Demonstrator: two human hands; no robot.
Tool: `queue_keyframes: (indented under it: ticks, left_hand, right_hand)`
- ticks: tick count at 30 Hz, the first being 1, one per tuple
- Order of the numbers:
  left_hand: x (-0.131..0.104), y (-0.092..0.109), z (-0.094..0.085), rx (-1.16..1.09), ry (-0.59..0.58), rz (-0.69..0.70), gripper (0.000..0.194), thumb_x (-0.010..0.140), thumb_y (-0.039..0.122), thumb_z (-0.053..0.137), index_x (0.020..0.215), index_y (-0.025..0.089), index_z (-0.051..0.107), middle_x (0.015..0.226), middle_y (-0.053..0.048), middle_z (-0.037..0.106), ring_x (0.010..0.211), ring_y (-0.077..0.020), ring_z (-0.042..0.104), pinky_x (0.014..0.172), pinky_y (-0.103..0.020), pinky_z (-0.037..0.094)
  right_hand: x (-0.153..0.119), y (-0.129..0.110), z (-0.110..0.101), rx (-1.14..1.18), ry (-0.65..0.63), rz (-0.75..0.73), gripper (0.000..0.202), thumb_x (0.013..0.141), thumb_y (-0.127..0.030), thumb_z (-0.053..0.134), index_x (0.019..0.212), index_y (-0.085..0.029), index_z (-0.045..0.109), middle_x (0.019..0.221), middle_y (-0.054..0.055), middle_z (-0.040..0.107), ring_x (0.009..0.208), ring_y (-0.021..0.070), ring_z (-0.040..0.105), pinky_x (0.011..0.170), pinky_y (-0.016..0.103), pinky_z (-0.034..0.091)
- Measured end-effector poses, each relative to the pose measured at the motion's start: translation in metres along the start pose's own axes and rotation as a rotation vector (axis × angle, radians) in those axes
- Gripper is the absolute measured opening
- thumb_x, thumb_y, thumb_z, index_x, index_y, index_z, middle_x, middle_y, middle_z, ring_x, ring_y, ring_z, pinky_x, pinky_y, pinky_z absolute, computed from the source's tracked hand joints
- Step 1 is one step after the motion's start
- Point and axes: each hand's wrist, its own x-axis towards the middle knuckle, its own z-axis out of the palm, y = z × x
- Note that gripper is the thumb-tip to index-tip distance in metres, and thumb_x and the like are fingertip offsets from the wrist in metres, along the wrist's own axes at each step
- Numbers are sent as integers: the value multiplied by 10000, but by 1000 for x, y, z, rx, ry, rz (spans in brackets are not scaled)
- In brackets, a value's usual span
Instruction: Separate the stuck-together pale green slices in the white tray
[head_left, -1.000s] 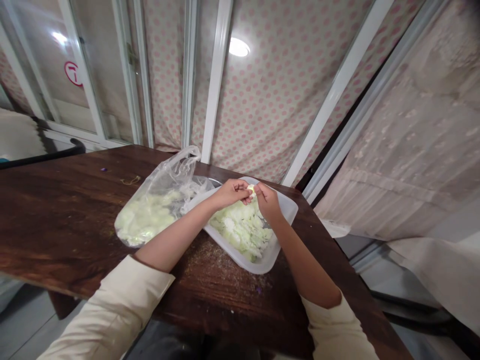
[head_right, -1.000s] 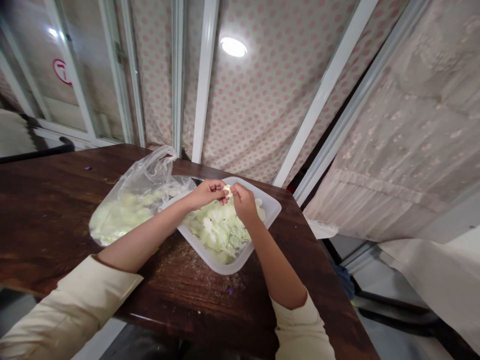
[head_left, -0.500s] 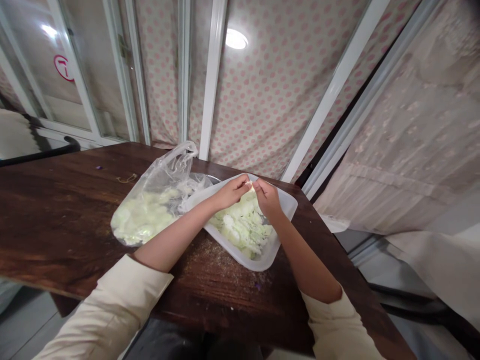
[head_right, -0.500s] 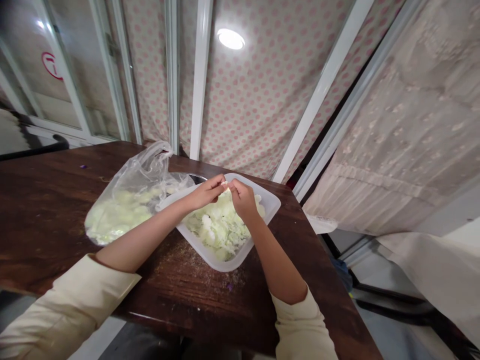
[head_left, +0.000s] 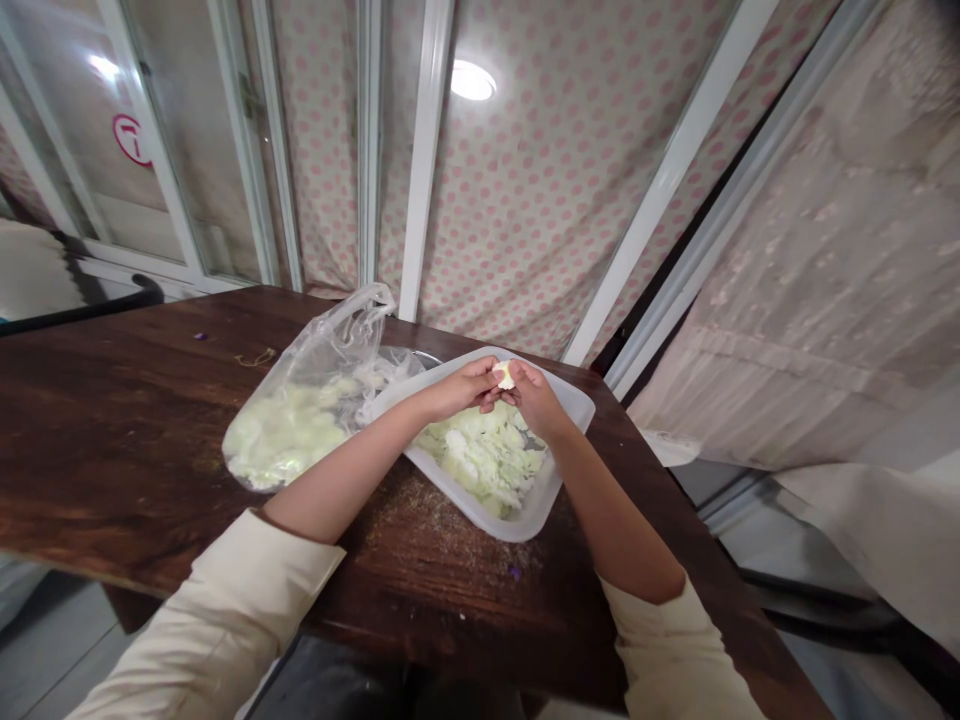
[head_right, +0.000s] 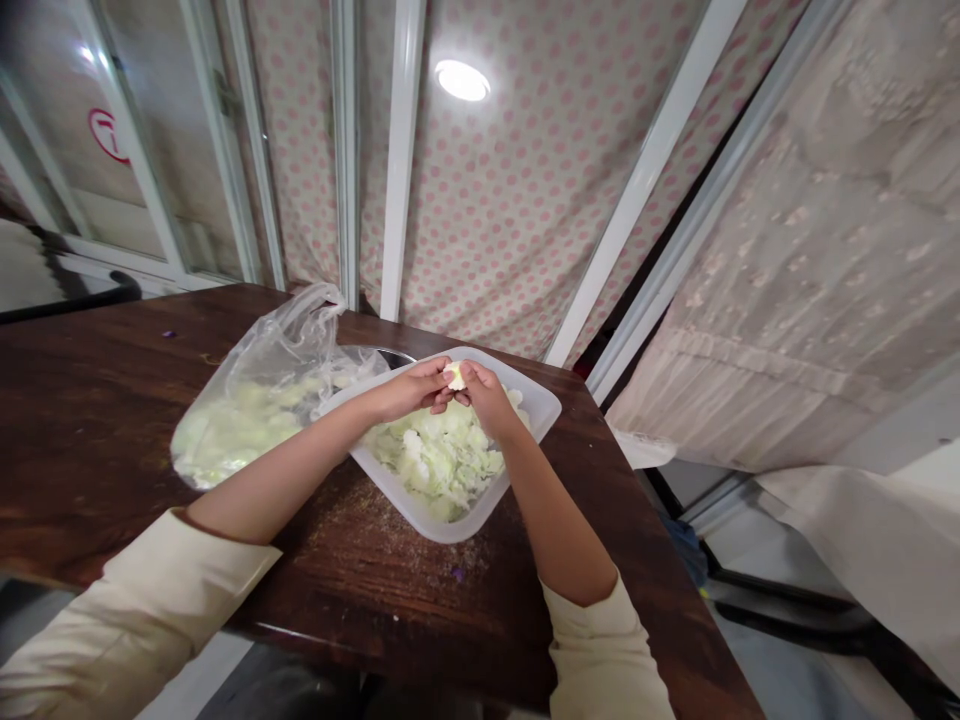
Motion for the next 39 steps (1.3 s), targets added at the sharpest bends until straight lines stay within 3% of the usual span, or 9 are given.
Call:
queue_keyframes:
  ticks: [3,7,10,14,19,22,25,30,39]
  left_hand:
    - [0,1,-1,-33,-15,-33,202,792,323,499,735,166,385,525,59,355,461,-45,351,439,-175,272]
    - [2,0,-5,46,81,-5,210,793,331,481,706,153,408,549,40,420,425,-30,308,402,-175,254]
    - [4,-1,-6,152,150,-12,228,788,339,474,681,139,447,582,26,444,448,-37,371,418,-185,329]
    - [4,-2,-5,157,142,-52,275,774,394,488,703,129,466,613,20,455,551,-65,486,549,-235,457]
    - [4,-3,-5,123,120,-46,284,745,394,537,683,137,432,606,32,455,628,-86,547,624,-261,480]
    - [5,-4,-7,142,139,-25,278,752,395,530,691,139,440,604,26,465,607,-83,536,553,-227,461]
    - [5,-5,-9,175,192,-8,265,775,387,502,694,144,435,569,28,462,531,-68,492,468,-196,415]
    - [5,-5,-8,187,186,-32,238,812,361,457,719,143,434,539,29,464,472,-50,454,451,-186,389]
    - [7,-7,-8,230,158,-27,267,803,390,463,702,148,411,540,29,456,488,-56,459,468,-196,390]
  right_hand:
    - [1,2,0,8,19,15,363,780,-537,427,728,-181,477,545,-31,469,466,74,404,468,226,296]
    - [2,0,2,-125,108,-42,318,756,-509,483,705,-195,469,551,-44,437,503,83,426,512,231,345]
    - [2,-2,2,-264,175,-96,303,748,-479,507,655,-198,446,535,-43,443,503,89,424,517,235,342]
    - [1,-3,-1,-508,266,-145,319,793,-454,430,605,-195,424,506,-39,420,496,98,400,513,241,314]
    - [-1,3,-11,-769,428,-90,341,806,-419,403,552,-194,369,490,-36,377,497,105,352,518,253,282]
    - [-1,5,-12,-736,401,-76,334,818,-427,368,583,-193,402,533,-20,426,535,118,395,545,259,309]
    - [0,1,-5,-580,336,-157,314,837,-431,325,667,-193,440,606,-10,460,589,120,435,584,251,345]
    - [-1,-5,2,-506,266,-203,247,788,-405,457,667,-190,438,588,-32,421,561,103,407,557,231,339]
    - [-7,-12,3,-938,436,-257,316,842,-352,366,573,-188,384,514,-32,366,513,106,347,527,250,255]
